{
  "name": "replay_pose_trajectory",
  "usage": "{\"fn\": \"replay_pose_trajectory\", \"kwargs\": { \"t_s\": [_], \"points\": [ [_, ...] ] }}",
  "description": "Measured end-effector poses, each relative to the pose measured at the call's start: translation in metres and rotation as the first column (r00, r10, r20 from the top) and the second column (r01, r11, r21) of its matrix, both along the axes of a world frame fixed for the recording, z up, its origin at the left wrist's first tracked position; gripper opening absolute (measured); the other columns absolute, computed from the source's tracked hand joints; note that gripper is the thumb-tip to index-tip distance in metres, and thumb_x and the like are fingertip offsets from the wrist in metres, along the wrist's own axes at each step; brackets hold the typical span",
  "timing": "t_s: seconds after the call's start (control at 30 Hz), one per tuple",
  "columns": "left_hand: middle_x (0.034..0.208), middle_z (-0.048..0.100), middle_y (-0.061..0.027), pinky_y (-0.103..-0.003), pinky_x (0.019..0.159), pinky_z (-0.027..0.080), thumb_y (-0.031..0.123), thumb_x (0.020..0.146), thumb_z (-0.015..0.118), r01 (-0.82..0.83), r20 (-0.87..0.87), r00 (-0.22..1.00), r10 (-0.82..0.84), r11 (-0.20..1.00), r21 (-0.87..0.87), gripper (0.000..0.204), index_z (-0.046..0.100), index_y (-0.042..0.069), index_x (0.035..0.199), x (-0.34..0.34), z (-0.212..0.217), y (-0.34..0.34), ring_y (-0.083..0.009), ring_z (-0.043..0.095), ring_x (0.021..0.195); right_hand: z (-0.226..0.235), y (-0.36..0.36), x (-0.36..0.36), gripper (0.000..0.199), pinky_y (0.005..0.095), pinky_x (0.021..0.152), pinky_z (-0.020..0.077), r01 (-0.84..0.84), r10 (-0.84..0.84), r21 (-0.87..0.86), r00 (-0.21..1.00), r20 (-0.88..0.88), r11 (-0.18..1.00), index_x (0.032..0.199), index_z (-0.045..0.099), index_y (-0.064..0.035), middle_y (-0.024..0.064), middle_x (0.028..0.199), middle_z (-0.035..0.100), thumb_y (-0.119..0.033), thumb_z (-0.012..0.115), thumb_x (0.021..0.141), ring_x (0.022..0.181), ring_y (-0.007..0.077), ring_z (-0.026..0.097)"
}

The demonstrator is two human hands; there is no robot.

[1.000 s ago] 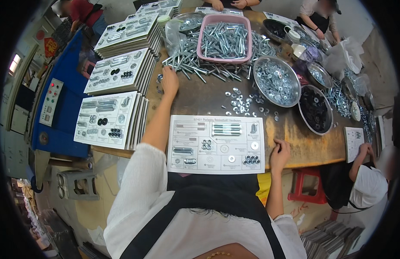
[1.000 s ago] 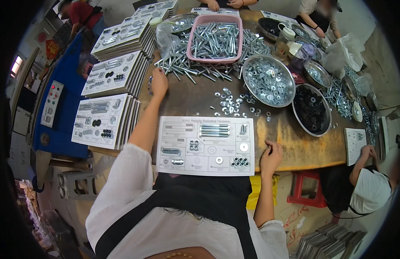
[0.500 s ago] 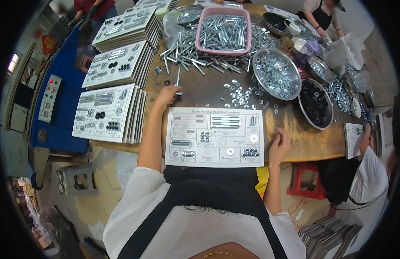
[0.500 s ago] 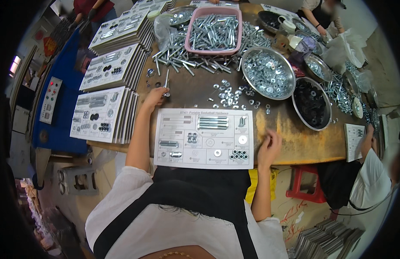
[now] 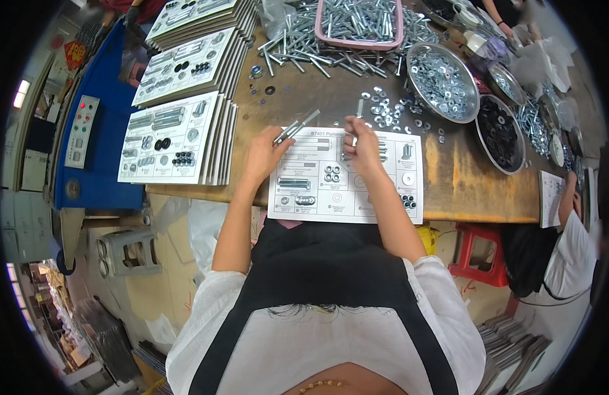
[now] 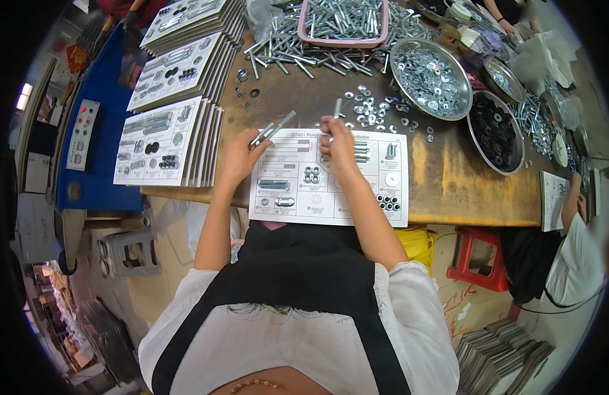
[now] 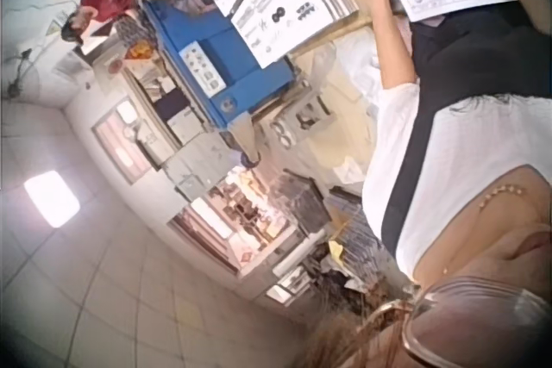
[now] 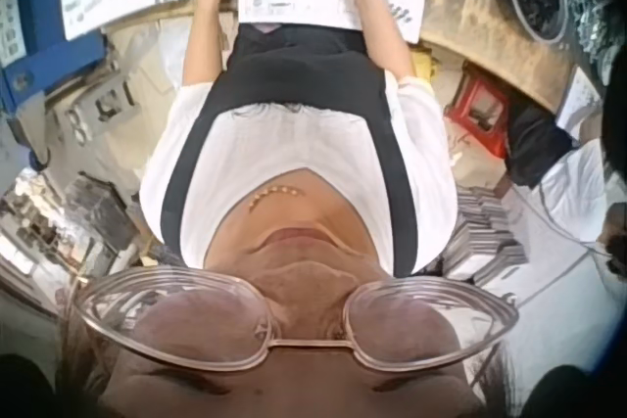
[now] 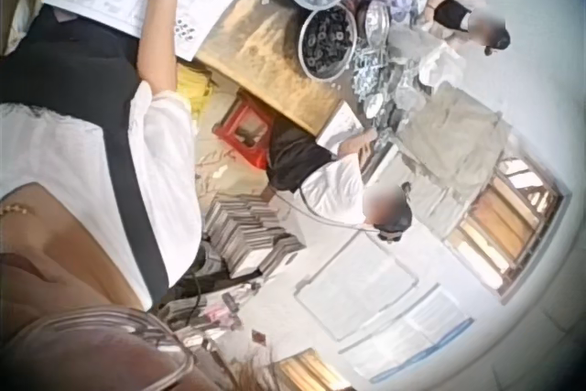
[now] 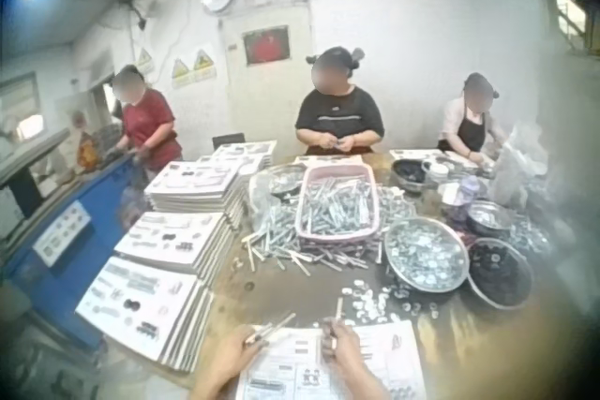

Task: The person assembles hardware kits by placing bolts, nuts, and washers into designated slots on printed cardboard sheets. The person repeatedly picks parts from trays and the table, arranges them on the sheet, and stacks completed sheets to the side.

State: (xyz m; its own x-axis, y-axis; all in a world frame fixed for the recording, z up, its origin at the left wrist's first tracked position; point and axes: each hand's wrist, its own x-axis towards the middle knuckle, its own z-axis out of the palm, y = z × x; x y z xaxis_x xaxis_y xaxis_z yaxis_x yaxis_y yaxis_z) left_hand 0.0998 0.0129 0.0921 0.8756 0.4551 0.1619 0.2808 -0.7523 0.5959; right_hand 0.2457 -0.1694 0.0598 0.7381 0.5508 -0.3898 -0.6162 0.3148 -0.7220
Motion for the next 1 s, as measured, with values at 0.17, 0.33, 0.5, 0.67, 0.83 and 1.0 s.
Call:
{"fn": "replay_pose_trajectory", "kwargs": {
  "t_s": [0.17,0.33,0.5,0.67,0.83,1.0],
  "points": [
    [0.087,0.064,-0.0076,-0.040,0.065,0.050,0.032,0.086,0.067,0.223,-0.227,0.963,-0.147,0.905,0.362,0.028,0.066,0.011,0.104,0.004,-0.031,0.011,-0.0286,0.065,0.076,0.017,-0.024,0.006,0.029,0.0192,0.042,0.0214,-0.095,0.094,0.019,0.994,0.064,0.995,0.120,0.057,-0.0055,-0.0057,0.069,0.039,-0.020,0.039,0.101,0.050,0.0033,0.027],
    [0.089,0.062,-0.0069,-0.040,0.065,0.050,0.029,0.087,0.066,0.220,-0.030,0.975,-0.218,0.965,0.145,0.024,0.068,0.012,0.104,0.004,-0.027,0.000,-0.0279,0.064,0.076,0.024,-0.032,-0.010,0.036,0.0193,0.049,0.0271,-0.139,0.264,-0.319,0.881,0.393,0.938,0.126,0.062,-0.0060,-0.0063,0.075,0.043,-0.021,0.041,0.100,0.056,0.0028,0.034],
    [0.090,0.060,-0.0061,-0.036,0.067,0.049,0.019,0.085,0.067,0.391,-0.032,0.917,-0.397,0.880,0.270,0.016,0.069,0.009,0.096,0.009,-0.029,-0.009,-0.0245,0.061,0.080,-0.003,-0.021,-0.012,0.026,0.0350,0.075,0.0489,0.084,0.438,-0.564,0.541,0.718,0.822,0.116,0.068,-0.0108,0.0123,0.095,0.059,-0.013,0.060,0.092,0.085,0.0260,0.061],
    [0.088,0.061,-0.0083,-0.035,0.068,0.048,0.014,0.087,0.065,0.079,0.203,0.976,-0.078,0.997,0.000,0.009,0.071,0.008,0.090,-0.007,-0.039,0.013,-0.0240,0.061,0.078,0.008,0.006,-0.023,0.021,0.0386,0.076,0.0504,0.159,0.598,-0.619,0.164,0.785,0.769,0.104,0.072,-0.0115,0.0095,0.096,0.060,-0.011,0.064,0.085,0.089,0.0303,0.061],
    [0.091,0.060,-0.0099,-0.031,0.062,0.045,0.010,0.089,0.062,-0.031,0.121,0.992,0.037,0.998,-0.046,0.015,0.070,0.007,0.101,-0.031,-0.030,0.012,-0.0209,0.057,0.069,-0.007,0.028,-0.024,0.014,0.0404,0.079,0.0488,0.235,0.624,-0.600,-0.032,0.781,0.764,0.093,0.074,-0.0119,0.0067,0.090,0.060,-0.011,0.065,0.083,0.089,0.0280,0.060],
    [0.097,0.060,-0.0050,-0.037,0.073,0.049,0.014,0.088,0.064,0.002,0.158,0.987,-0.018,0.995,0.104,0.021,0.071,0.016,0.107,-0.013,-0.033,0.006,-0.0244,0.063,0.086,-0.013,0.021,-0.018,0.016,0.0419,0.081,0.0474,0.393,0.498,-0.472,0.039,0.866,0.789,0.091,0.072,-0.0075,0.0080,0.092,0.062,-0.003,0.060,0.082,0.090,0.0299,0.059]
  ]
}}
